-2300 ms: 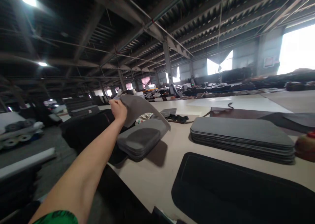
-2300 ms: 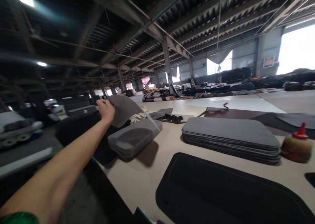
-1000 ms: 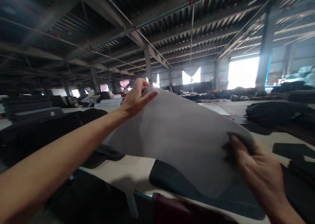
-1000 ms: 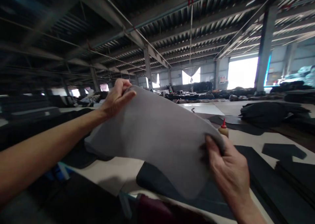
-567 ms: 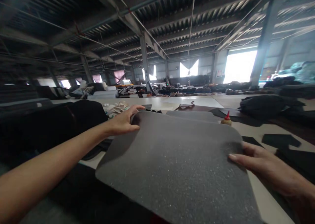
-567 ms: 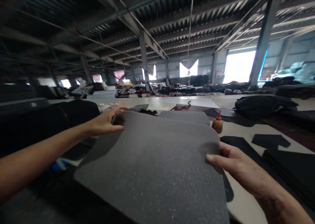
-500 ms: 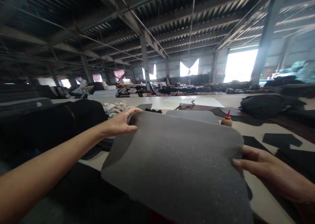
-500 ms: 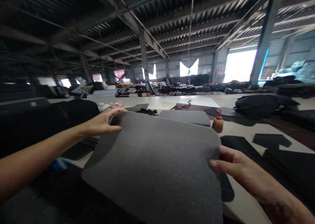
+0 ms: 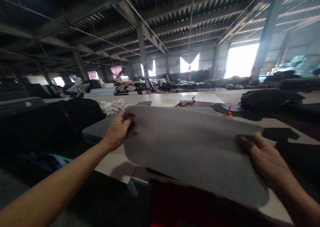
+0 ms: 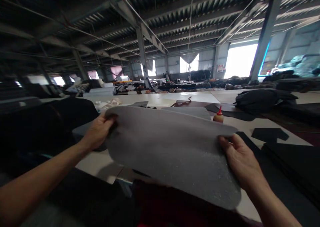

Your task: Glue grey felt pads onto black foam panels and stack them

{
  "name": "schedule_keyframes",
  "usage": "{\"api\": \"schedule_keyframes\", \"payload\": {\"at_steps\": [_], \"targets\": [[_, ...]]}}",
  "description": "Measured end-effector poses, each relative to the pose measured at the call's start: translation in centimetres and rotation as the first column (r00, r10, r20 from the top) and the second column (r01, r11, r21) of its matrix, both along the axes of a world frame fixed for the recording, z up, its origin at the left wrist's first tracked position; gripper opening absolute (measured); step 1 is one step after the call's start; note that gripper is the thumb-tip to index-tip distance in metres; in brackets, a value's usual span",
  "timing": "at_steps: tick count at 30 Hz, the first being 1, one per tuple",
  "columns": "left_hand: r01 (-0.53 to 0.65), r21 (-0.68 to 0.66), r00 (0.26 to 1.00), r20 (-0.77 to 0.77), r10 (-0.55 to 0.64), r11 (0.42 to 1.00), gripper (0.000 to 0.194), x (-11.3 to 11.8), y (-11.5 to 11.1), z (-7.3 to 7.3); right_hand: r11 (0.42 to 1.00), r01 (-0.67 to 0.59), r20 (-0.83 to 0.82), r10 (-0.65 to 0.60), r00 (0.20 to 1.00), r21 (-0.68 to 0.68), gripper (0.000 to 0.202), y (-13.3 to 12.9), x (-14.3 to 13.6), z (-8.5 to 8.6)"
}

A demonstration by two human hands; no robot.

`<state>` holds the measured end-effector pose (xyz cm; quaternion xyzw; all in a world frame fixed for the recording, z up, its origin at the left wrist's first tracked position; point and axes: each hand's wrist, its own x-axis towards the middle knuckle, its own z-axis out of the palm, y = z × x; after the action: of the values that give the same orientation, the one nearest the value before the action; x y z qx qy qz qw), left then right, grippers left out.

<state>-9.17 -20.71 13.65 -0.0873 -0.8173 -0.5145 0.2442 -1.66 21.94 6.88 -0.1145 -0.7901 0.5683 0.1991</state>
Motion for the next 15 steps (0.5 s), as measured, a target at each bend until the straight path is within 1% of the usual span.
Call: {"api": "schedule_keyframes", "payload": {"at_steps": [2, 3, 4, 5, 6, 7, 8, 10, 11, 13, 15], "targets": [[-0.131, -0.041, 0.991, 0.022, 0.132, 0.99, 0.036, -0.5, 0.6, -0.8, 0.999, -0.038, 0.063, 0.038, 0.997, 0.0, 0.045, -0.1, -0.4, -0.1], [-0.169, -0.047, 0.983, 0.063, 0.172, 0.984, 0.037, -0.8, 0.7, -1.2, 0.997, -0.069, 0.093, 0.07, 0.993, -0.015, 0.044, 0.1, -0.5, -0.2], [-0.186, -0.05, 0.975, 0.113, 0.191, 0.981, 0.039, -1.0, 0.8, -1.6, 0.994, -0.102, 0.122, 0.105, 0.987, -0.031, 0.044, 0.2, -0.6, -0.4], [-0.176, -0.04, 0.967, 0.177, 0.181, 0.983, 0.042, -1.1, 0.9, -1.9, 0.99, -0.129, 0.154, 0.138, 0.978, -0.062, 0.045, 0.5, -0.6, -0.6], [-0.14, -0.011, 0.957, 0.255, 0.138, 0.99, 0.046, -1.0, 0.9, -2.2, 0.983, -0.143, 0.186, 0.162, 0.969, -0.112, 0.045, 0.7, -0.5, -0.8], [-0.083, 0.044, 0.939, 0.338, 0.063, 0.996, 0.049, -0.9, 1.0, -2.4, 0.974, -0.145, 0.213, 0.182, 0.96, -0.175, 0.045, 0.9, -0.3, -0.9], [-0.017, 0.125, 0.908, 0.417, -0.037, 0.992, 0.051, -0.7, 1.0, -2.6, 0.959, -0.145, 0.234, 0.203, 0.951, -0.245, 0.045, 1.1, -0.1, -1.0], [0.093, 0.3, 0.83, 0.503, -0.24, 0.949, 0.058, 0.0, 1.0, -2.8, 0.911, -0.154, 0.25, 0.262, 0.932, -0.381, 0.044, 1.4, 0.4, -1.0], [0.126, 0.358, 0.803, 0.511, -0.307, 0.925, 0.062, 0.3, 0.9, -2.7, 0.883, -0.169, 0.241, 0.296, 0.924, -0.437, 0.045, 1.5, 0.7, -1.0], [0.159, 0.397, 0.775, 0.517, -0.364, 0.904, 0.066, 0.9, 0.5, -2.5, 0.837, -0.202, 0.216, 0.351, 0.911, -0.509, 0.05, 1.6, 1.0, -0.9], [0.175, 0.422, 0.737, 0.544, -0.402, 0.89, 0.068, 1.1, -0.2, -2.4, 0.827, -0.21, 0.203, 0.36, 0.91, -0.522, 0.052, 1.7, 1.1, -0.9]]}}
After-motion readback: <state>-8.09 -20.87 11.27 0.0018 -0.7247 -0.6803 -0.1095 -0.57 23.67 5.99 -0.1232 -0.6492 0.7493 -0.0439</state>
